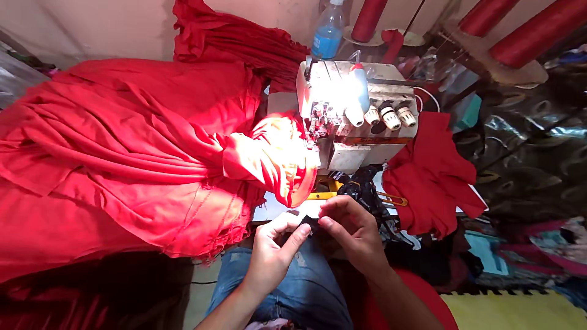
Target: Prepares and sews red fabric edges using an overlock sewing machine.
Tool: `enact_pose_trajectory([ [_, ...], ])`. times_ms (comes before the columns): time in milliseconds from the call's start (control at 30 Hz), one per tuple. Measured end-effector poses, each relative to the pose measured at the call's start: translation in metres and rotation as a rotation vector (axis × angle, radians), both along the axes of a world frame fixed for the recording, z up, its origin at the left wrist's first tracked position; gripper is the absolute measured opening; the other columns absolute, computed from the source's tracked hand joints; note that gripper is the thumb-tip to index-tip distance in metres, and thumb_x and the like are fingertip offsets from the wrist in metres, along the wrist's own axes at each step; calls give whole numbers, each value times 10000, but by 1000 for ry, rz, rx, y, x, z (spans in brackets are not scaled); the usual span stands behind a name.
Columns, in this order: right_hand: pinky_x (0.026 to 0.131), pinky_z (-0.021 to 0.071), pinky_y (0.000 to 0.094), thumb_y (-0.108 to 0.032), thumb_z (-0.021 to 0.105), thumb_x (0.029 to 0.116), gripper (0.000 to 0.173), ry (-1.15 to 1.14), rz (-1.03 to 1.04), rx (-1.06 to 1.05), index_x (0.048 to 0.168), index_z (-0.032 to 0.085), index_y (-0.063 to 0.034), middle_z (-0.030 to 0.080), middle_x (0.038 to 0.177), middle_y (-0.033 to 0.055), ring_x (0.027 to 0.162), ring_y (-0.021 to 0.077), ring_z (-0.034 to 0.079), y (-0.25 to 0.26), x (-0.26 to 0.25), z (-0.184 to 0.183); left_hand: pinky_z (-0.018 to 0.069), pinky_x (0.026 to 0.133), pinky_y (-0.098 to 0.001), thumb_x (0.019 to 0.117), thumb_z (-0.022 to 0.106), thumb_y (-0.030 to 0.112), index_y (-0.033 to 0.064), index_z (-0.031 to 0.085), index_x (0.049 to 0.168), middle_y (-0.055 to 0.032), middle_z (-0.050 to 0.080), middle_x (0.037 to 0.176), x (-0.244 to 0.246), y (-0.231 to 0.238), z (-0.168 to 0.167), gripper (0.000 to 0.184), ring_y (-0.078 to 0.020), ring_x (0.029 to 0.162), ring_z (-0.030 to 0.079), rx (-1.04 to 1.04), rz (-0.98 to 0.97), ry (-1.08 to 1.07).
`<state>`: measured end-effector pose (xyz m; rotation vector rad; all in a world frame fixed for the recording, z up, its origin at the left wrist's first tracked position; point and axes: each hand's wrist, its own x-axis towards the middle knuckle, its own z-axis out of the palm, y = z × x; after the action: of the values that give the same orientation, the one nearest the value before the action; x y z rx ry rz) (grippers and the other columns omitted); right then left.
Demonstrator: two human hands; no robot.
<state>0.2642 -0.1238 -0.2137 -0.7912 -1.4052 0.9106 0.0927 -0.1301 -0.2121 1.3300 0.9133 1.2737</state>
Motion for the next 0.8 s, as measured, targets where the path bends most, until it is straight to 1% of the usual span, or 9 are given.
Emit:
enact_pose_trajectory([
  [100,751,553,145,-166,632,984,154,-59,21,5,1039,697,-38,697,1001,-34,874,-30,642,1,9,-1,566,753,-155,933,655,89,88,740,871,95,714,860,-2,1,1,105,40,803,662,40,-23,20],
  [167,746,534,128,-202,642,985,176,-99,52,23,999,702,-37,690,993,-19,882,-36,628,1,11,-2,569,768,-153,931,661,95,90,736,869,97,718,871,-1,1,2,97,42,824,666,80,-20,35],
  [333,718,510,116,-167,657,959,152,-133,73,25,949,700,-21,676,917,-11,828,-39,609,0,10,0,565,801,-151,925,664,95,44,730,865,60,720,890,1,0,3,103,34,862,666,152,-26,81],
  [467,705,496,112,-126,668,936,106,-137,71,33,905,698,-29,677,878,-19,808,-42,600,3,10,2,565,805,-150,924,653,85,34,732,877,49,719,895,1,-1,3,105,31,868,667,150,-20,86],
  [600,706,494,108,-133,686,921,102,-145,52,34,879,702,-42,683,862,-30,806,-45,605,3,10,3,562,803,-156,935,641,124,63,737,910,71,722,902,1,-2,1,117,30,874,668,114,-18,54],
  [700,703,485,103,-131,691,915,102,-141,45,31,866,702,-42,680,852,-34,802,-50,598,3,11,4,563,787,-151,941,642,106,84,736,892,92,723,882,3,-3,2,108,41,844,669,93,19,34],
  [800,704,497,107,-165,658,949,159,-123,53,5,884,709,-29,689,874,-33,805,-56,604,3,12,3,563,771,-151,937,640,90,93,734,874,102,715,863,5,-4,3,113,42,817,664,66,35,18],
])
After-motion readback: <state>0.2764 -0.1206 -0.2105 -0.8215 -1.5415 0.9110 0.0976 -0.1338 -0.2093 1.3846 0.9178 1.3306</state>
